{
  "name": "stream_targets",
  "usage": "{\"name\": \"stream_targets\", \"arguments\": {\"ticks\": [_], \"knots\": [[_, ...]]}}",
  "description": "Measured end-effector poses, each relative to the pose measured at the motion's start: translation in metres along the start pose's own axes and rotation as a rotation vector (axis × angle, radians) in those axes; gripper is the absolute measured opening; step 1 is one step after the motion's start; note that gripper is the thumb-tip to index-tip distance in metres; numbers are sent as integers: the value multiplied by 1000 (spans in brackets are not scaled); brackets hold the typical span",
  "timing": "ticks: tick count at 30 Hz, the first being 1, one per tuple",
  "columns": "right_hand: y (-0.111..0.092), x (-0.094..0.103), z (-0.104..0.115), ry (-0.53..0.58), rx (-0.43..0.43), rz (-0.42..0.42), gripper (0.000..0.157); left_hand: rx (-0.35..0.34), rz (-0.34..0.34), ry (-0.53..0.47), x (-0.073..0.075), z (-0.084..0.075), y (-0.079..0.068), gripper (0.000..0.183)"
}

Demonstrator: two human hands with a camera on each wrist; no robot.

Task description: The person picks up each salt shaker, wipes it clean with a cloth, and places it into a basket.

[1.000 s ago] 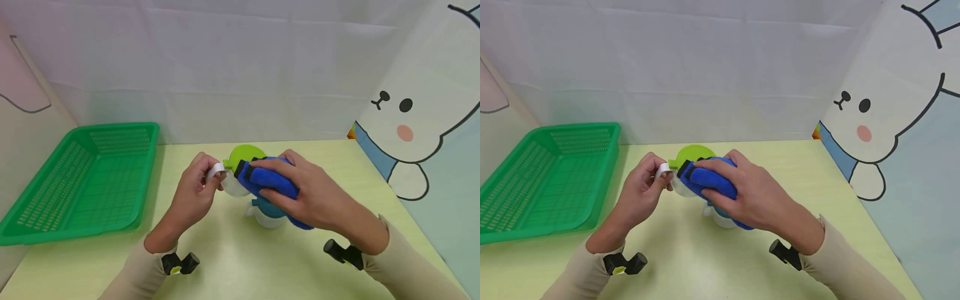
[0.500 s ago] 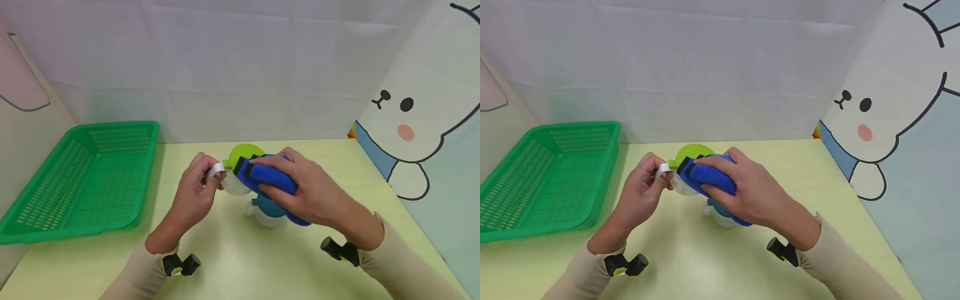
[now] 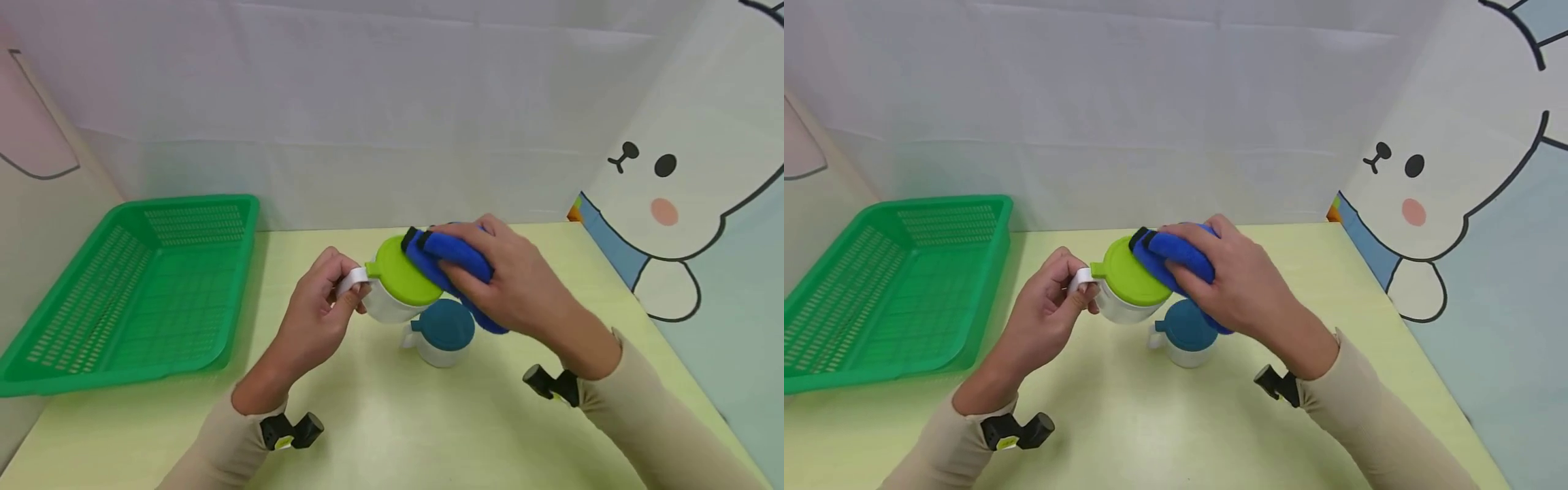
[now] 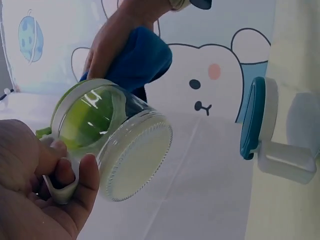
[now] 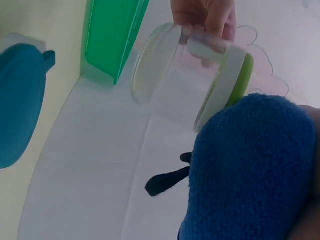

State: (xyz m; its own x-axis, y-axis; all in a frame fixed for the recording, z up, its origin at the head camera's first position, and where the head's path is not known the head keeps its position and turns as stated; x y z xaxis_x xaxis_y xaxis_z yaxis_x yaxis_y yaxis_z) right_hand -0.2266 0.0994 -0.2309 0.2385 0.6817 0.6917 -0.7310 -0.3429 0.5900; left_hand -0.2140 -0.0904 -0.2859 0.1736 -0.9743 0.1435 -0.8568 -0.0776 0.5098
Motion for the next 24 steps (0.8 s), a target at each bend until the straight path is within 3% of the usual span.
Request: {"name": "stream_targets", "arguments": {"ticks": [3, 7, 14, 19, 24], "knots": [[2, -4, 5, 0, 7, -15, 42, 5, 8, -1, -4, 4, 0, 13], [-12, -10, 17, 22, 42, 24, 44, 18, -27, -11, -2, 7, 1, 15], [-13, 9, 0, -24, -8, -41, 42, -7, 4, -18, -4, -4, 1, 14], [-21, 8, 8, 28, 35, 9, 43, 18, -48, -12, 7, -3, 6, 12], [-30, 15, -7, 54, -8, 54, 44, 67, -53, -14, 18, 8, 9, 9]]}}
Point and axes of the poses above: each hand's wrist, its own y-axis towards the middle knuckle, its own x-axis out of the back of the hand, z = x × y, the point moved 10 cm from there along y, towards the middle knuckle, and after that the axes turned 15 degrees about -z, right-handed, at the moved point
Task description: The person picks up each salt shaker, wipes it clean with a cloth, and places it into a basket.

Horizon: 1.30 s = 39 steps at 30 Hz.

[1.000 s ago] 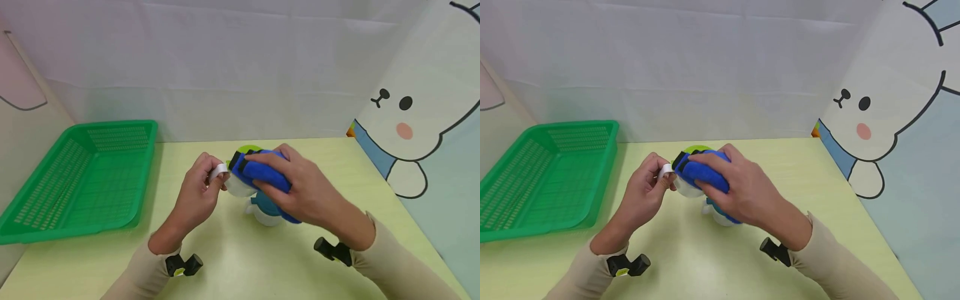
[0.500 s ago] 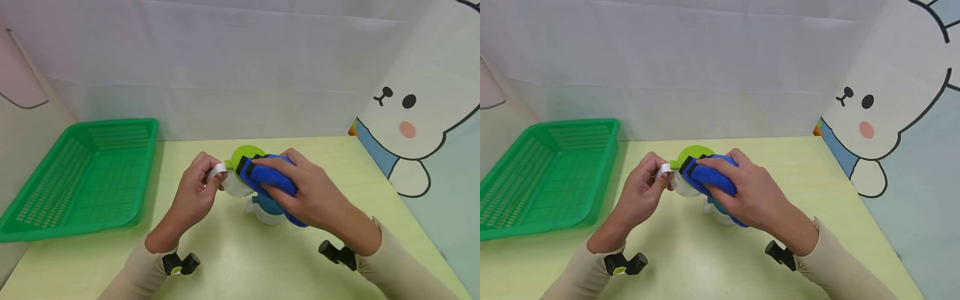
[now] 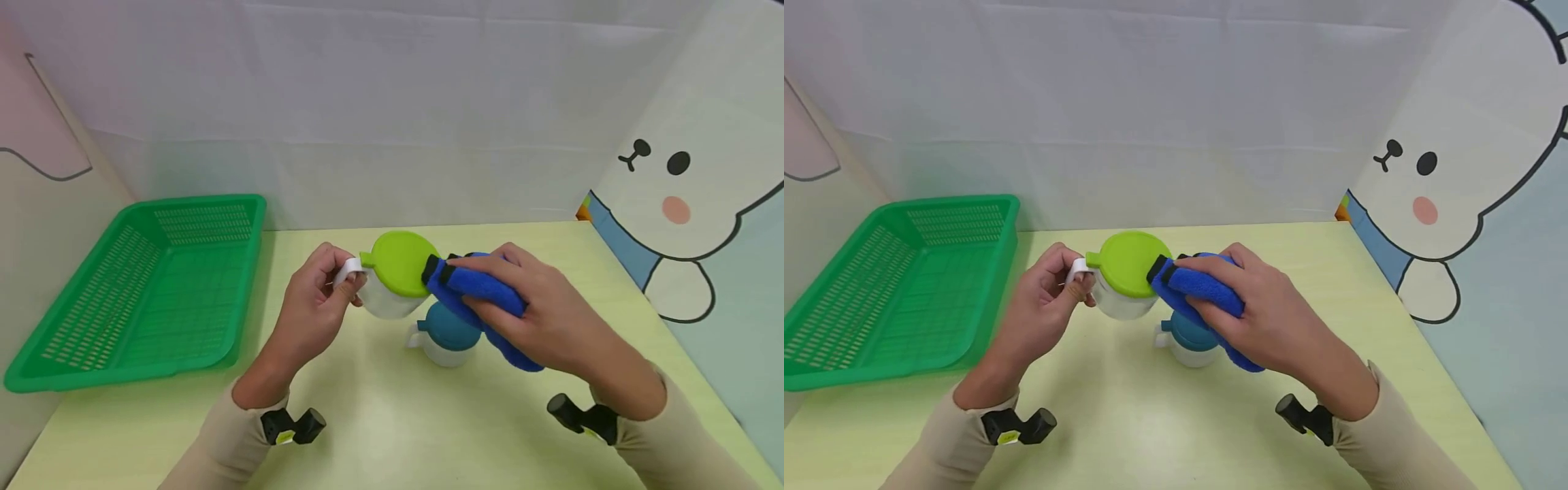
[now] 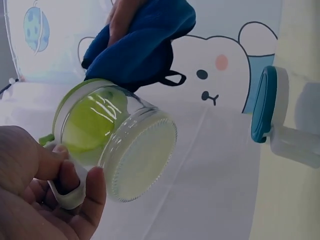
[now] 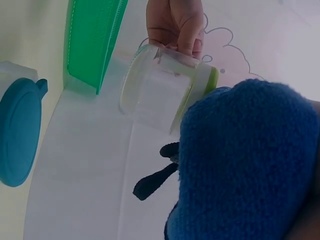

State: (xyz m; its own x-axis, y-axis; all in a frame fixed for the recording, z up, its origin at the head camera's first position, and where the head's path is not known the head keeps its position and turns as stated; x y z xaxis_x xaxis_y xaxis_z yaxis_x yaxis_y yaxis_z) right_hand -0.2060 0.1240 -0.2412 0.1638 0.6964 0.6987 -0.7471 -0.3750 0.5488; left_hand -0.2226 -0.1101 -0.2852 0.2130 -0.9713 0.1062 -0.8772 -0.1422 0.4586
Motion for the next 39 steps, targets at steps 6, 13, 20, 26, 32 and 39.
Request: {"name": "stream_targets", "arguments": {"ticks": [6, 13, 20, 26, 32, 39], "knots": [[-6, 14, -13, -1, -32, -27, 47, 20, -70, 59, 19, 12, 12, 9], [-8, 20, -17, 8, -39, -38, 48, 69, -44, 56, 27, 26, 16, 9], [-12, 22, -23, 11, -71, -37, 48, 130, -73, 26, 35, 43, 10, 7], [-17, 24, -27, -1, -76, -48, 49, 217, -111, 86, 43, 80, -2, 11], [-21, 25, -32, 1, -88, -54, 49, 213, -140, 102, 52, 94, -10, 10], [-24, 26, -39, 3, -95, -64, 50, 144, -273, -26, 91, 41, 3, 11]]}}
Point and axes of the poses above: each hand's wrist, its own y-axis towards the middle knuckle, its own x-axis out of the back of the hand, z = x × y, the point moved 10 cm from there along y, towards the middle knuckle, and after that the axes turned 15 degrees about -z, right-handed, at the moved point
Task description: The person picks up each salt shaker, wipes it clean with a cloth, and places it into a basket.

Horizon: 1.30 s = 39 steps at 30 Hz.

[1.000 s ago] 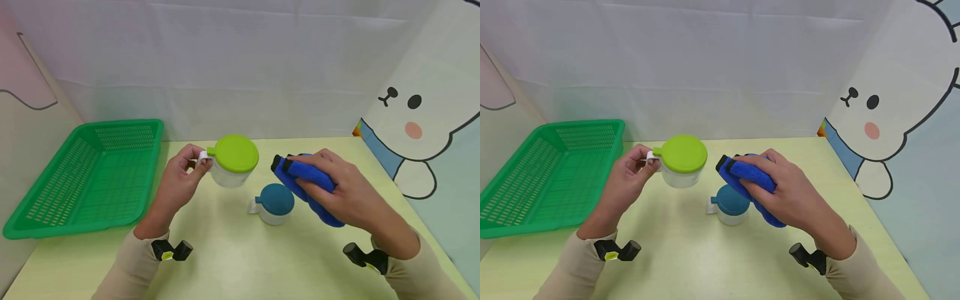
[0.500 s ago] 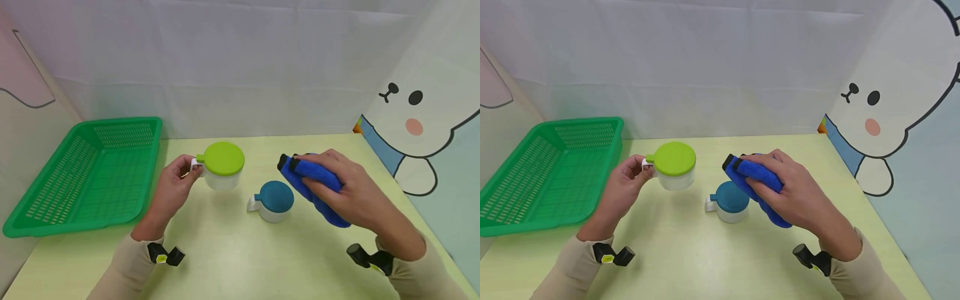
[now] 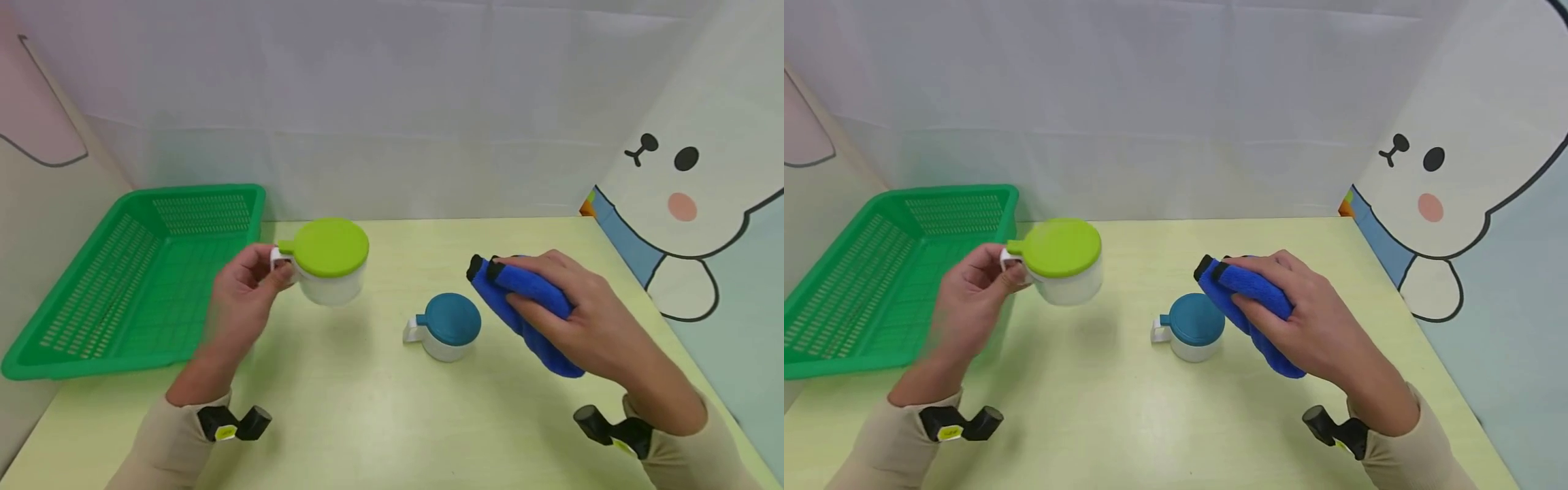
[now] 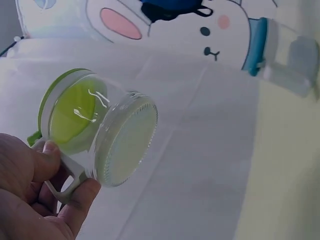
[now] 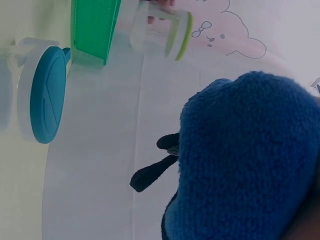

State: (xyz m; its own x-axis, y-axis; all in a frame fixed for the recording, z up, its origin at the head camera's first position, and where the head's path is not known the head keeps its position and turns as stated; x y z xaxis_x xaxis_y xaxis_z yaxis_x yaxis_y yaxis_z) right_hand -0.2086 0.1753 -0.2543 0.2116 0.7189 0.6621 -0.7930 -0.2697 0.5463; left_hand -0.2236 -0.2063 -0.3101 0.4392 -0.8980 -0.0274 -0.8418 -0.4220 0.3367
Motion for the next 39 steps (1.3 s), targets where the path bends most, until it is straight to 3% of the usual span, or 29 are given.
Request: {"name": "stream_targets", "arguments": {"ticks": [4, 8, 11, 16, 22, 24, 27, 31, 34, 39], "knots": [[0, 2, -1, 11, -4, -3, 50, 7, -91, -171, 39, -32, 23, 18], [0, 3, 0, 20, -1, -8, 50, 20, -186, -272, 79, -44, 52, 27], [0, 4, 0, 28, 1, -14, 50, 38, -230, -300, 102, -41, 76, 30], [-2, 4, -1, 38, -12, -9, 48, 107, -266, -251, 128, -18, 109, 28], [-6, 5, -3, 38, -30, -8, 48, 174, -244, -86, 141, 19, 136, 13], [-7, 5, -3, 40, -26, -11, 48, 190, -216, 34, 141, 32, 144, 11], [-8, 5, -2, 47, -18, -17, 49, 185, -161, 292, 140, 50, 154, 11], [-10, 3, -2, 60, -20, -15, 50, 173, -72, 600, 139, 72, 162, 41], [-11, 1, -3, 71, -28, -1, 49, 180, -8, 692, 140, 90, 162, 60], [-15, -1, -7, 69, -39, 8, 48, 200, 138, 746, 137, 121, 156, 60]]}}
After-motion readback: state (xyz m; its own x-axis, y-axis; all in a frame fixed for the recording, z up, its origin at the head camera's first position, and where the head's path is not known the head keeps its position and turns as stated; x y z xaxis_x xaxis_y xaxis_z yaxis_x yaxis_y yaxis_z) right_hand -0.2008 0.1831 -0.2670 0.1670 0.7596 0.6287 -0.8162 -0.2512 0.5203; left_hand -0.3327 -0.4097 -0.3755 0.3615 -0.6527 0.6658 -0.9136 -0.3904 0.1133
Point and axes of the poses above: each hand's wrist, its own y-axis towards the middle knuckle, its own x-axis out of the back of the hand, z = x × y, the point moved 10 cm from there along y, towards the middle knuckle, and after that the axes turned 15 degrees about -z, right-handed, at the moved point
